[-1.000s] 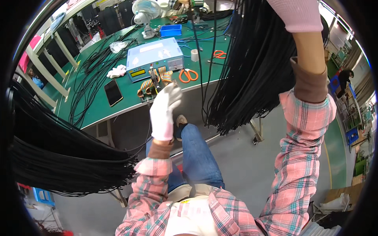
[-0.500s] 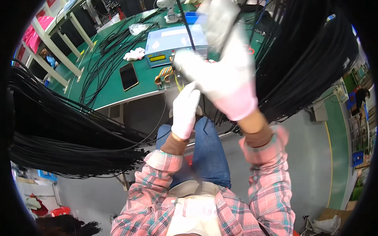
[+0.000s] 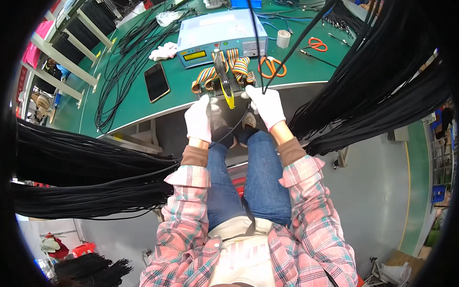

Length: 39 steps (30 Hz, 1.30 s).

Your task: The person tests cables by plugging the ends of each cable into a testing device on a workbench, then hangs the tested cables onto a metal rack.

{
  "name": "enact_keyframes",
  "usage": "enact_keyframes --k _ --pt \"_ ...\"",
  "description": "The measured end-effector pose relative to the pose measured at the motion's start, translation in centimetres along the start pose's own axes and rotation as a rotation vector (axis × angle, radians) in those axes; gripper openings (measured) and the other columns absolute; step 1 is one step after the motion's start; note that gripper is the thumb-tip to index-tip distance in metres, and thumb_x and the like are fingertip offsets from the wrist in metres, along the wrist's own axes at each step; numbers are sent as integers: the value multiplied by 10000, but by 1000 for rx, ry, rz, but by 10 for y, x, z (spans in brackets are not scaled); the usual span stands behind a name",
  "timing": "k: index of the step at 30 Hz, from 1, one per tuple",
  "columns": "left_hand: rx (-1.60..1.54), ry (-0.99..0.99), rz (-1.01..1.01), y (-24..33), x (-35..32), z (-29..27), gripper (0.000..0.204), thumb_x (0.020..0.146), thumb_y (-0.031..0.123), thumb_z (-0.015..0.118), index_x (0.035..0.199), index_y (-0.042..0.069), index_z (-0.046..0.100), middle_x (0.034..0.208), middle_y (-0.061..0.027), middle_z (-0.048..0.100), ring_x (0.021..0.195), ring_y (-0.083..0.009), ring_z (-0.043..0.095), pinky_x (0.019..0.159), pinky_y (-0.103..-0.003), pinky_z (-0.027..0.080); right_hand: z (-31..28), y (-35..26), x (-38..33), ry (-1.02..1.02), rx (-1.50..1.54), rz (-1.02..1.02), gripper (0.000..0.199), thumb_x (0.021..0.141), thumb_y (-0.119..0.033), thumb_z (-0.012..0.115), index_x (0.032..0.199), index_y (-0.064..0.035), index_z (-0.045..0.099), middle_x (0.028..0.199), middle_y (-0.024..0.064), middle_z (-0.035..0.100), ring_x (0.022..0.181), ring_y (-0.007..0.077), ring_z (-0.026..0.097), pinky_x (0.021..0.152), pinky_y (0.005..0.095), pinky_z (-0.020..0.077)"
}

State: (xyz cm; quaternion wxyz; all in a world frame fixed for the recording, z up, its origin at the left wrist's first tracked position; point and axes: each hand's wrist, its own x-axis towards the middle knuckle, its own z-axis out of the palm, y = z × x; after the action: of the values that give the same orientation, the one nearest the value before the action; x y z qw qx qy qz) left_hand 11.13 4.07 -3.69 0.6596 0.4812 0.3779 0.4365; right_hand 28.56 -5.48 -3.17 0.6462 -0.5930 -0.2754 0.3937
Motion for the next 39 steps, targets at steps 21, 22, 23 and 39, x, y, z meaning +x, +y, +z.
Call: enact_keyframes --k 21,22,23,39 --pt "-795 -307 -1142 -159 -71 40 404 952 283 543 1209 -28 555 1087 -183 661 856 -241 625 747 -281 509 19 36 -94 -193 -119 -164 221 889 -61 545 1041 16 685 751 20 603 607 93 493 559 212 398" --pt "-796 -289 -1118 -165 -69 38 397 953 274 538 1215 -24 552 1086 -179 659 841 -234 619 733 -277 504 18 31 -103 -234 -147 -137 221 871 -49 556 1037 14 687 806 39 632 644 111 526 596 223 423" --pt "-795 -274 -1099 -169 -67 35 391 953 264 532 1222 -20 549 1086 -176 657 826 -227 613 719 -272 499 18 25 -112 -278 -174 -112 224 853 -37 567 1034 11 690 861 58 662 682 128 559 633 234 449" --pt "-339 -158 -349 -108 -100 13 386 965 113 440 1342 45 484 1102 -121 631 602 -116 515 509 -195 414 -31 3 -129 -435 -1081 -704 300 827 -163 624 1088 -20 666 1118 117 657 909 252 632 811 308 493"
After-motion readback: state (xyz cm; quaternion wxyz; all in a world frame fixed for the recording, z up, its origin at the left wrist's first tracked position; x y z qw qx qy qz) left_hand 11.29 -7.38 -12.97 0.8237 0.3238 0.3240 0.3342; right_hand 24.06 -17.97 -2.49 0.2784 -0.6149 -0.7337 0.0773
